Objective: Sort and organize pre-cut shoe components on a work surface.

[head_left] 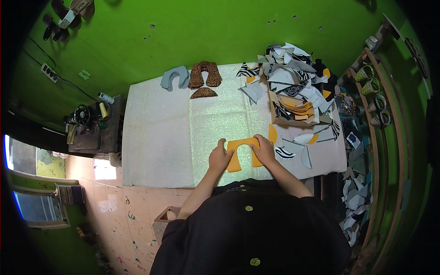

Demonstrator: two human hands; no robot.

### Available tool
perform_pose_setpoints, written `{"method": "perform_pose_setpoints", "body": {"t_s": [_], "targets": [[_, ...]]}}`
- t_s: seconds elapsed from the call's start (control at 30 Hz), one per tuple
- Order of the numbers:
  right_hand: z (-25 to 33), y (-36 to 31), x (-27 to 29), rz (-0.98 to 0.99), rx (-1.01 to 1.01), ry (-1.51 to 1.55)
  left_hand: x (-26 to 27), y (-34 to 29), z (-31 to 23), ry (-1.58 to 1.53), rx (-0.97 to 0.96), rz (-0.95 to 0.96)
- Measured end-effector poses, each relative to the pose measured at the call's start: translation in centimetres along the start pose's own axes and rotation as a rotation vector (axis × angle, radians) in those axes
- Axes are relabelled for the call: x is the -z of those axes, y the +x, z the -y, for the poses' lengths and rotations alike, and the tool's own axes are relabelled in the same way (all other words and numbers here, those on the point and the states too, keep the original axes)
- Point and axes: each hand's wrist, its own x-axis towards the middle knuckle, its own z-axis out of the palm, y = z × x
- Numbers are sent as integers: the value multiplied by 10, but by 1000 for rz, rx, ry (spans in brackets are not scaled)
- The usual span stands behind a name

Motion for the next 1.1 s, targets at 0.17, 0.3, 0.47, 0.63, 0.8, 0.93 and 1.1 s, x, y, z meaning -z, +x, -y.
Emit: {"method": "perform_pose_setpoints", "body": {"t_s": [0.17, 0.3, 0.47, 0.63, 0.8, 0.93, 1.1], "targets": [[10, -3, 6, 3, -26, -106, -3, -2, 1, 81, -224, -120], [19, -11, 7, 41, -10, -162, -17, 1, 8, 28, -347, -91], [17, -15, -1, 57, -80, -197, -37, -2, 13, 13, -314, 27], [14, -19, -8, 43, -106, -201, -43, 1, 16, 47, -351, 33], [15, -17, -8, 60, -123, -202, -46, 0, 16, 58, -331, 22], [29, -14, 3, -73, -72, -179, -37, -3, 4, 71, -332, -35], [46, 27, 67, -426, 114, -130, -11, 0, -5, 58, -327, -107]]}}
